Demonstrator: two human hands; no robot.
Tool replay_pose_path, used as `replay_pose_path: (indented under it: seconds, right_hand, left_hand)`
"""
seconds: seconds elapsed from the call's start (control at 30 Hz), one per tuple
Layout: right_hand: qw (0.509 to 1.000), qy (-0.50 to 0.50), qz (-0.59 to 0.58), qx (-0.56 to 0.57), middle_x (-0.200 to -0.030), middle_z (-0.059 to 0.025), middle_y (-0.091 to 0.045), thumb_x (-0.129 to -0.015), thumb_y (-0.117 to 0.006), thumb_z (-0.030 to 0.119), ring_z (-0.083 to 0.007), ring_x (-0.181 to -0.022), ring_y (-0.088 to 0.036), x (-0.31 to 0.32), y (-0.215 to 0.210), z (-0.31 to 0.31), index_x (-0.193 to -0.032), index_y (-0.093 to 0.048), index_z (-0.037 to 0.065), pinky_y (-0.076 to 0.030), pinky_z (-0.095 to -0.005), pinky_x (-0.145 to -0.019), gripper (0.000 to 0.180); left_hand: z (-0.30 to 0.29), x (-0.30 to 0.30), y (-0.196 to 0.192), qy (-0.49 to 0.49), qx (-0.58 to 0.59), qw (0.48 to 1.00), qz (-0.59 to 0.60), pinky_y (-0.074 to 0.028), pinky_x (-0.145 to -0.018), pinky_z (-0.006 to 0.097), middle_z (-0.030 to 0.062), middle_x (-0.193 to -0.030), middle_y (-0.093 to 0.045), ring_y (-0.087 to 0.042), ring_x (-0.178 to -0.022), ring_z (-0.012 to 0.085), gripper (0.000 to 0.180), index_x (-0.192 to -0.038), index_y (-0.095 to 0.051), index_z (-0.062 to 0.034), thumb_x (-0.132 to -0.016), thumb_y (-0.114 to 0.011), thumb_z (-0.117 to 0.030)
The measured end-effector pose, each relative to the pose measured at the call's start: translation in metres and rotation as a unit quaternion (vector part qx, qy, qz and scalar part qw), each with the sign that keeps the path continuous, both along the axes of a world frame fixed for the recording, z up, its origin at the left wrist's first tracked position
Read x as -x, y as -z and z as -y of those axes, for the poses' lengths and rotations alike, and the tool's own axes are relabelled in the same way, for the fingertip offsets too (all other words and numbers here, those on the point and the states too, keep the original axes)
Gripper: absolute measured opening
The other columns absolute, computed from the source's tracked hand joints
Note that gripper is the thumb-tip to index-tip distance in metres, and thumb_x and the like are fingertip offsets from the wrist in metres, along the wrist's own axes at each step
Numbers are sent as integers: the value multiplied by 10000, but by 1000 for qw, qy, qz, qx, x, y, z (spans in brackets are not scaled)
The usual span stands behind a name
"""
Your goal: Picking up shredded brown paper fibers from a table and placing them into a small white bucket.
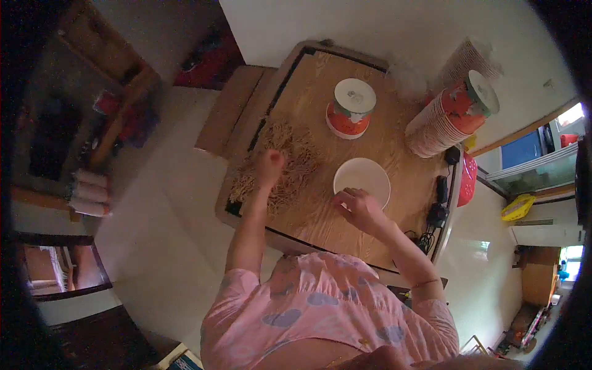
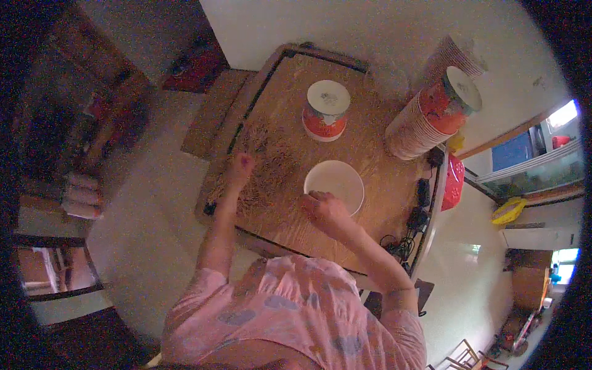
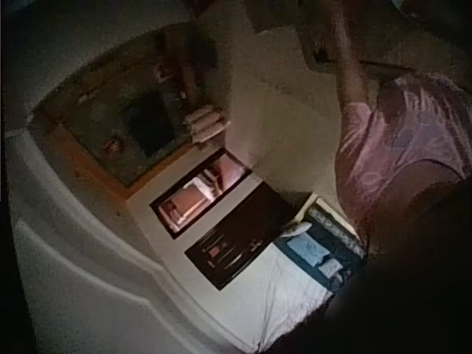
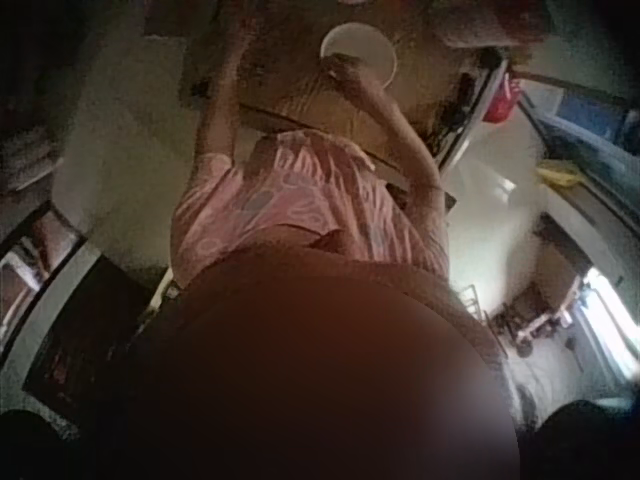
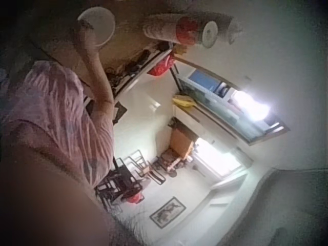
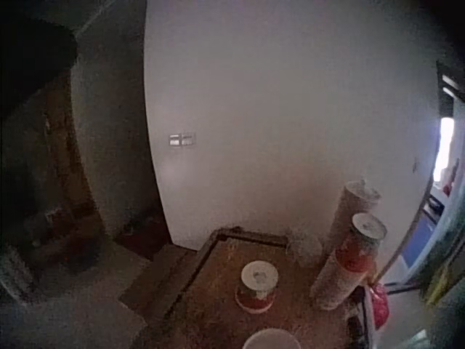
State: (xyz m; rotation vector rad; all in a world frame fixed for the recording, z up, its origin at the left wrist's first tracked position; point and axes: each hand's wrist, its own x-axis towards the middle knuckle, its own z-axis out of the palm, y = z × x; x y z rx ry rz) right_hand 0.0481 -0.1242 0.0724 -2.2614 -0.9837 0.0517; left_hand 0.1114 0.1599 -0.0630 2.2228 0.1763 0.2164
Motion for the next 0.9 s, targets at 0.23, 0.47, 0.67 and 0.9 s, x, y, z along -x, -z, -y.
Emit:
replay_pose_path:
  seconds: [0.23, 0.47, 0.67, 0.9]
  right_hand:
    - [886, 70, -327, -320, -776, -84, -571, -801, -551, 139, -170, -692, -556, 32, 34, -35, -931, -565, 28, -443, -297, -617, 172]
    - [694, 172, -514, -475, -870, -20, -574, -859, -498, 177, -103, -771, -521, 46, 86, -67, -945, -558, -24, -426, -227, -702, 226]
    - [766, 237, -458, -383, -831, -30, -578, -842, -524, 180, -105, -751, -534, 53, 80, -53, -929, -570, -13, -434, -238, -699, 216]
    - [713, 228, -507, -427, -817, -40, -578, -822, -547, 150, -106, -741, -545, 48, 59, -45, -901, -569, -11, -458, -242, -682, 181]
  left_hand:
    - [27, 23, -117, -12, 203, 973, 111, -418, -571, 266, 47, -743, -568, -534, -630, 142, 158, -928, -490, -26, -841, -506, -157]
    - [91, 125, -40, 112, 166, 979, 43, -449, -555, 334, 100, -706, -582, -577, -620, 237, 123, -852, -536, -46, -760, -592, -107]
    - [112, 142, -50, 56, 95, 993, 37, -442, -540, 316, 96, -673, -560, -561, -596, 228, 126, -836, -556, -43, -728, -613, -74]
    - [112, 137, -41, 53, 204, 977, 46, -427, -522, 290, 84, -672, -538, -544, -588, 207, 113, -800, -566, -42, -710, -626, -76]
